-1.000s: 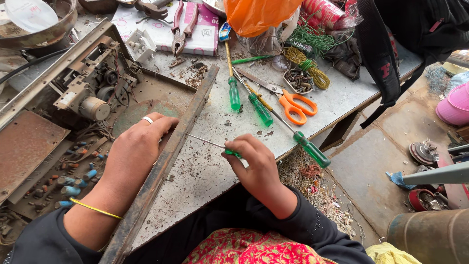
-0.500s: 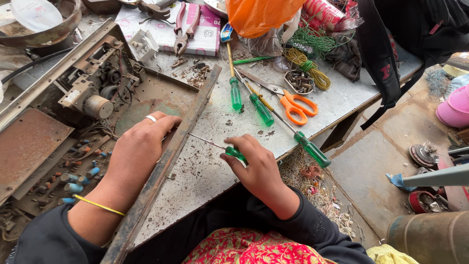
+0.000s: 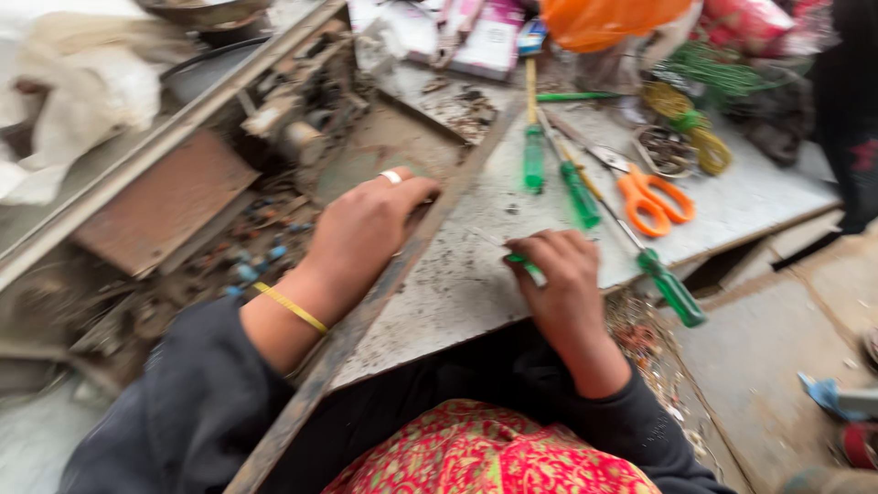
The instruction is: The person uses a screwdriver to tighten screws on a disassembled electronic device, likely a sewing machine, held on their lap. They adjust the device's position and continue working on the internal components throughout the clip.
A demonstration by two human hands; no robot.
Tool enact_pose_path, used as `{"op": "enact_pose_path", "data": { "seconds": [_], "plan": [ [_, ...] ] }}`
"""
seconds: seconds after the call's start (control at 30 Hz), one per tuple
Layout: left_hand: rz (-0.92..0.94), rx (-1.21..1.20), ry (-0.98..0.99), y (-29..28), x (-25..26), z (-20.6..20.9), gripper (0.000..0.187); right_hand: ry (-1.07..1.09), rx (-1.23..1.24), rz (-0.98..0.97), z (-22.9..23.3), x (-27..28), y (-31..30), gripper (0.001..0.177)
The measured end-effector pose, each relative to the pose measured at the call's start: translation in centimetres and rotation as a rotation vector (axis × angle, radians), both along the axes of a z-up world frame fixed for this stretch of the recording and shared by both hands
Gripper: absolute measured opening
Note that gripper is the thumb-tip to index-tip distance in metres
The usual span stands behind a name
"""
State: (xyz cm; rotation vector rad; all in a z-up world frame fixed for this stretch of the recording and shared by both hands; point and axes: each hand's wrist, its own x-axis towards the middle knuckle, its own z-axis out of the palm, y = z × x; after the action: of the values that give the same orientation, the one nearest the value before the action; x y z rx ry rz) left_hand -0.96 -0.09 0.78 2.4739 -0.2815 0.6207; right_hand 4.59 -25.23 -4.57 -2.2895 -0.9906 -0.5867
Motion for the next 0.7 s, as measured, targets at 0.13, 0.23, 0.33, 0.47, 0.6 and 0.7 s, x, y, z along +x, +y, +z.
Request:
{"op": "enact_pose_path", "data": {
  "seconds": [0.13, 0.23, 0.33, 0.47, 0.6, 0.7],
  "plan": [
    [0.001, 0.005, -0.015, -0.2, -0.3, 0.5, 0.014, -0.1, 0.001, -0.032, 0.6, 0.6, 0.7, 0.023],
    [-0.038, -0.019, 0.002, -0.3, -0.5, 0.8, 0.011, -0.059, 0.084, 0.02, 0.8, 0.3, 1.6, 0.022],
    [-0.092, -0.019, -0.059, -0.8, -0.4, 0.5, 0.011, 0.01, 0.115, 0.063, 0.3, 0.6, 2.7, 0.02],
    [-0.105, 0.011, -0.069, -0.7, -0.5, 0.3, 0.012, 0.012, 0.18, 0.125, -0.7, 1.1, 3.7, 0.024],
    [-0.107, 0.038, -0.106, -0.9, -0.3, -0.3, 0.014, 0.065, 0.22, 0.137, -1.7, 1.1, 3.9, 0.024],
    [-0.108, 0.066, -0.129, -1.0, -0.2, -0.8, 0.015, 0.072, 0.254, 0.134, -1.9, 1.2, 4.1, 0.022]
  ]
}}
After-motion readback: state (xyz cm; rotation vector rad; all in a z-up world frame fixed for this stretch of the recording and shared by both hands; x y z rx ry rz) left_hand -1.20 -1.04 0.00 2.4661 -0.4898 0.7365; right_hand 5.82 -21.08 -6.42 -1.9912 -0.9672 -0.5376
